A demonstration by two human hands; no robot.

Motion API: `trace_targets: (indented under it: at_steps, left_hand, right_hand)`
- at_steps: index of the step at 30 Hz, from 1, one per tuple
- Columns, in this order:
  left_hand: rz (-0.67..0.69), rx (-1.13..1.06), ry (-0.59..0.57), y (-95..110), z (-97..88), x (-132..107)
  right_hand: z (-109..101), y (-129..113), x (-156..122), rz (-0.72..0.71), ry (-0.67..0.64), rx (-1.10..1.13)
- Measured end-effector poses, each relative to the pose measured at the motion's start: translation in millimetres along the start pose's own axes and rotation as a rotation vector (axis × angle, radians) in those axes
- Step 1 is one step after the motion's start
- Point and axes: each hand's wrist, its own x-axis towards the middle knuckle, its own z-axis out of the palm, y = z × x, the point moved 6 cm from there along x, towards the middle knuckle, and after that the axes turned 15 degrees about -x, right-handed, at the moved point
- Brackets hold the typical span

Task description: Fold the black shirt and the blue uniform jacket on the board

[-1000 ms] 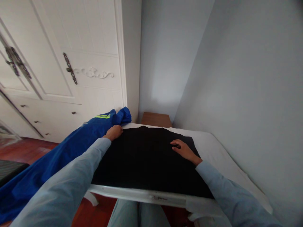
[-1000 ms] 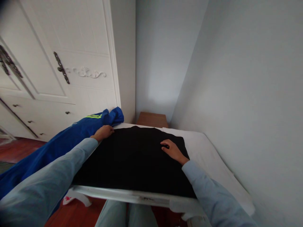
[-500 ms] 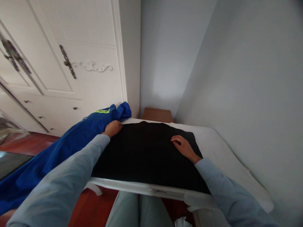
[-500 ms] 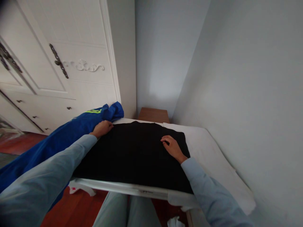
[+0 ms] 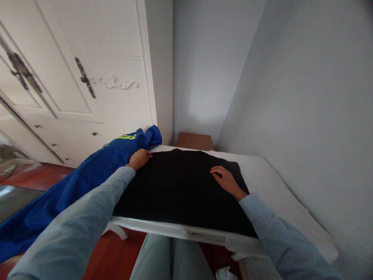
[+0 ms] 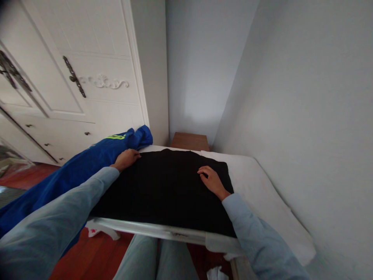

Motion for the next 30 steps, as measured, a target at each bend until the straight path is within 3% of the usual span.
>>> trace_targets:
  at_steps: [10, 18, 23, 25, 27, 30]
  left_hand:
    - [-0.196, -0.148, 0.154, -3.3, -4.9, -3.4]
    - [-0.258, -0.269, 0.215, -9.3, -13.6, -5.2]
    - [-0.287, -0.251, 0.275, -3.0, -17.1, -12.6]
    - [-0.249, -0.195, 0.334, 6.0, -18.6, -16.8]
    - [-0.104, -0.125, 0.332, 21.8, -16.2, -17.9]
    - [0.217, -0.014, 0.148, 48.2, 1.4, -16.6]
  right_hand:
    - [-3.1, -2.2, 0.5, 0.015, -0.007, 0.019]
    - [-1.0, 0.5, 0.7, 0.006, 0.007, 0.024]
    - [-1.4, -0.1, 0.5, -0.005, 0.009, 0.024]
    - [-2.1, -1.3, 0.6, -0.004, 0.005, 0.023]
    - [-2.6, -1.9, 0.9, 0.006, 0.002, 0.025]
    - [-2.8, -2.4, 1.4, 0.012, 0.000, 0.027]
